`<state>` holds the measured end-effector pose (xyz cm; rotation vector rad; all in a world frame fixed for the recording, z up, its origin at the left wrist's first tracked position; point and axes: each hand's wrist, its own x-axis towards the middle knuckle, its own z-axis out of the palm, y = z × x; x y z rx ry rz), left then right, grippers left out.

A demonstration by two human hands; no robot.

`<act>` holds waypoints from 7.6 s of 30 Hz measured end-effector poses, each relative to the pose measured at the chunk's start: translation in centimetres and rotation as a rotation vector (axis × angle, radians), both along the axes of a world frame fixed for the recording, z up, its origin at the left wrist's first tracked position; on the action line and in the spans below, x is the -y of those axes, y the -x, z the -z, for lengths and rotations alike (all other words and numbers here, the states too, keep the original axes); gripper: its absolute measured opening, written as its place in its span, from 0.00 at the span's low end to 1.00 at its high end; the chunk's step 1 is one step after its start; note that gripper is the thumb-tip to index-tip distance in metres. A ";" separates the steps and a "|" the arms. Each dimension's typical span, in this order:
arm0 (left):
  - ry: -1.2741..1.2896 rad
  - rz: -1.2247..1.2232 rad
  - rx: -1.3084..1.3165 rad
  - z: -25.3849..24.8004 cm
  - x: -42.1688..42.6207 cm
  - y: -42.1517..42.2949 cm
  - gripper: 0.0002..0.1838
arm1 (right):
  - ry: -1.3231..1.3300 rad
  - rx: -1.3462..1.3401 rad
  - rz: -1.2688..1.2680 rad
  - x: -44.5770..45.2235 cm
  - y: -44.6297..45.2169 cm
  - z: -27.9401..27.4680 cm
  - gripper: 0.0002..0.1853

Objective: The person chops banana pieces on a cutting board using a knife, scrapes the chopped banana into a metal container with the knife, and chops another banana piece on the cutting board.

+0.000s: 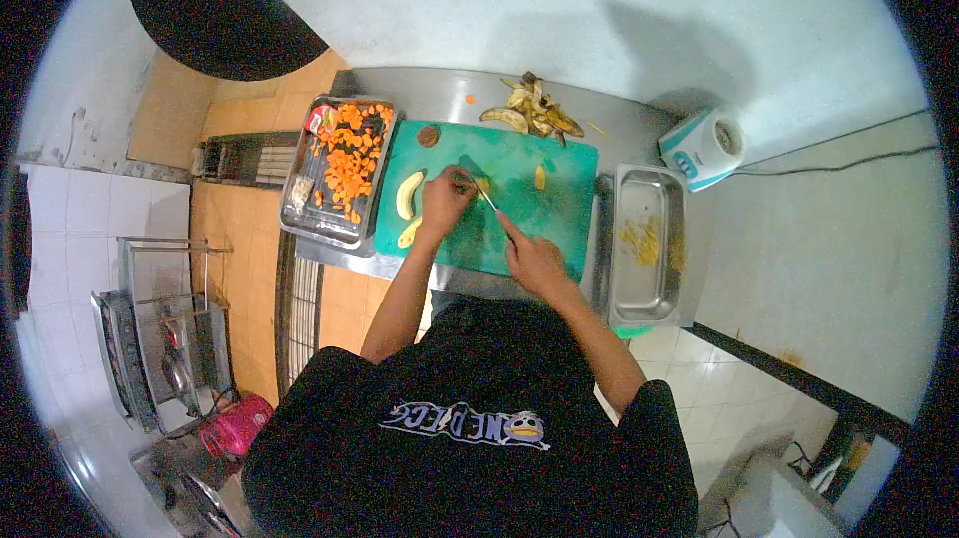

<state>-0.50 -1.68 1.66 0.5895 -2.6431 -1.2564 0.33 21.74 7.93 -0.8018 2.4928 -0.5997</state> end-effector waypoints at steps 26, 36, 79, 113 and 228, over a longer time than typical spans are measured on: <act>-0.102 0.081 -0.054 -1.1 1.3 -0.6 0.13 | 0.046 0.031 0.072 -0.2 0.0 -0.6 0.34; 0.001 0.120 0.000 -1.8 1.2 -0.7 0.11 | 0.145 0.061 0.095 -0.5 0.2 0.2 0.34; 0.432 -0.046 0.077 -1.4 -1.1 -2.2 0.11 | 0.075 -0.003 0.008 0.4 0.0 1.6 0.35; 0.432 -0.038 0.052 -0.4 -0.9 -1.8 0.04 | 0.034 0.032 -0.007 1.0 0.4 2.1 0.34; 0.461 -0.005 0.025 -0.7 -0.9 -1.6 0.13 | 0.004 0.039 0.044 -0.1 -0.2 0.8 0.35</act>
